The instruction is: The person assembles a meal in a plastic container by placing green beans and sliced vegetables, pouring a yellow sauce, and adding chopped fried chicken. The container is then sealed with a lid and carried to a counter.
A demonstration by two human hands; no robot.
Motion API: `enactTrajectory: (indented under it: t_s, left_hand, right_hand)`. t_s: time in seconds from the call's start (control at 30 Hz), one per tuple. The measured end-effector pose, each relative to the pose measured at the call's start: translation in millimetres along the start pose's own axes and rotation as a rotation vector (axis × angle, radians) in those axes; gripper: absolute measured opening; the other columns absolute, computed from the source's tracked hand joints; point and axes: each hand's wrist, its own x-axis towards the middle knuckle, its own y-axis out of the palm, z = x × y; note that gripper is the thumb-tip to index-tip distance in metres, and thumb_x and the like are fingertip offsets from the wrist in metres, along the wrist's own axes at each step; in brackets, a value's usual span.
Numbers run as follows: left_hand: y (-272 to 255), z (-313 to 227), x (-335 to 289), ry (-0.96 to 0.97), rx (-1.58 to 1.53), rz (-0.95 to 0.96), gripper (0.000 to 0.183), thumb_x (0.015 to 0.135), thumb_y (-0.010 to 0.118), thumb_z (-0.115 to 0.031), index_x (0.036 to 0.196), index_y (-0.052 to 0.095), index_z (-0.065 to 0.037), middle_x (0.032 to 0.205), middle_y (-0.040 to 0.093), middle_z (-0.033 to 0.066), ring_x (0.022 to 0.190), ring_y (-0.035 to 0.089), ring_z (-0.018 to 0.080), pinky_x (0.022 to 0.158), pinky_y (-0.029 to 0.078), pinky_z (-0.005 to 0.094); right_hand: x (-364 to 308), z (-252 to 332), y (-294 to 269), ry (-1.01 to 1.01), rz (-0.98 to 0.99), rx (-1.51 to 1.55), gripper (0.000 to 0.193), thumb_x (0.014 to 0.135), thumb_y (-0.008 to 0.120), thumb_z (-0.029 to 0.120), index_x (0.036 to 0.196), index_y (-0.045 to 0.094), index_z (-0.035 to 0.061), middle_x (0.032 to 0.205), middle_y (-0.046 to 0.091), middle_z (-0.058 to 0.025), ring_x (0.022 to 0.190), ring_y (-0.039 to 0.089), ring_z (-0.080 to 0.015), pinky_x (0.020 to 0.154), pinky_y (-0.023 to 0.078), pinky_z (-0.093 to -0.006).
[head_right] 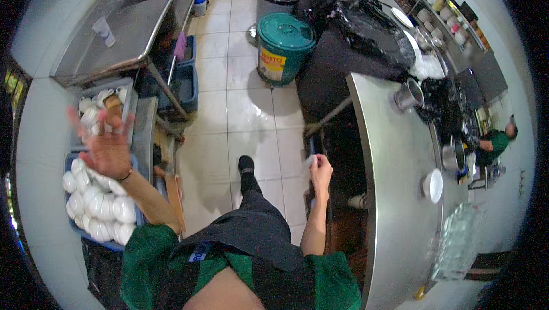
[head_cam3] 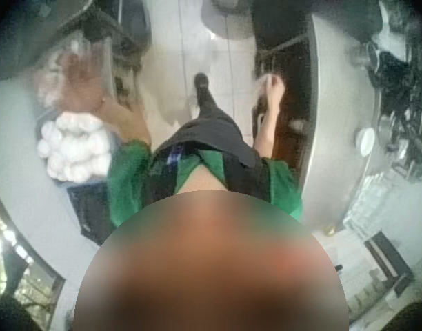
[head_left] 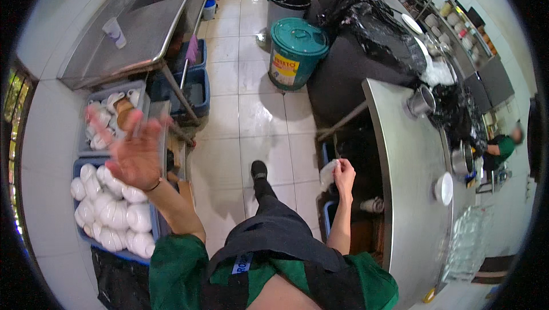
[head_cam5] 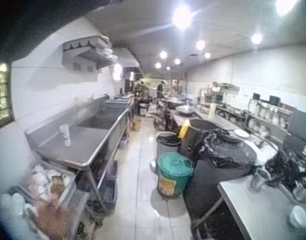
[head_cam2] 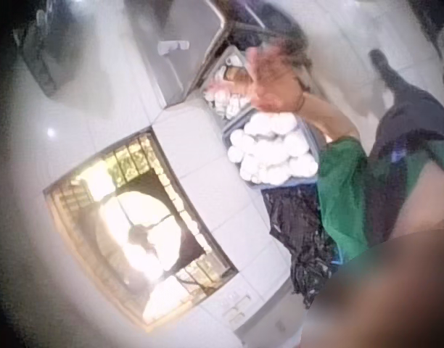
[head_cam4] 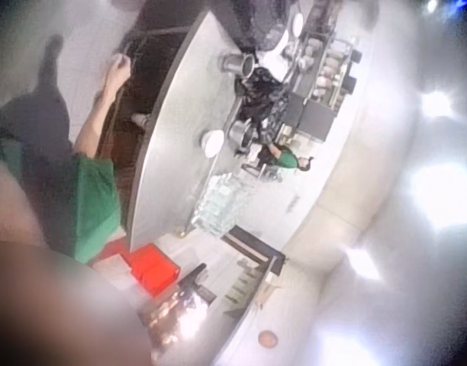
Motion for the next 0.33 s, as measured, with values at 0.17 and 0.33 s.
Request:
enactTrajectory:
  t_s: [0.17, 0.33]
  left_hand:
    - [-46, 82, 106, 0.581, 1.365, -0.352, 0.068, 0.097, 0.051, -0.022, 0.143, 0.005, -0.003, 0.111, 0.060, 0.0257, 0.097, 0.062, 0.0359, 0.095, 0.046, 0.0485]
    - [-169, 114, 104, 0.271, 1.800, -0.650, 0.069, 0.096, 0.052, -0.017, 0.145, 0.005, -0.003, 0.109, 0.061, 0.0218, 0.095, 0.063, 0.0311, 0.082, 0.055, 0.0433]
  right_hand:
    - [160, 36, 63, 0.042, -0.082, 0.116, 0.014, 0.091, 0.056, 0.011, 0.094, 0.061, -0.0020, 0.074, 0.066, -0.0076, 0.063, 0.063, -0.0101, 0.058, 0.052, -0.0247]
    - [346, 111, 166, -0.042, 0.079, 0.524, 0.020, 0.091, 0.059, 0.016, 0.106, 0.058, 0.0024, 0.085, 0.068, -0.0111, 0.078, 0.068, -0.0210, 0.070, 0.056, -0.0317]
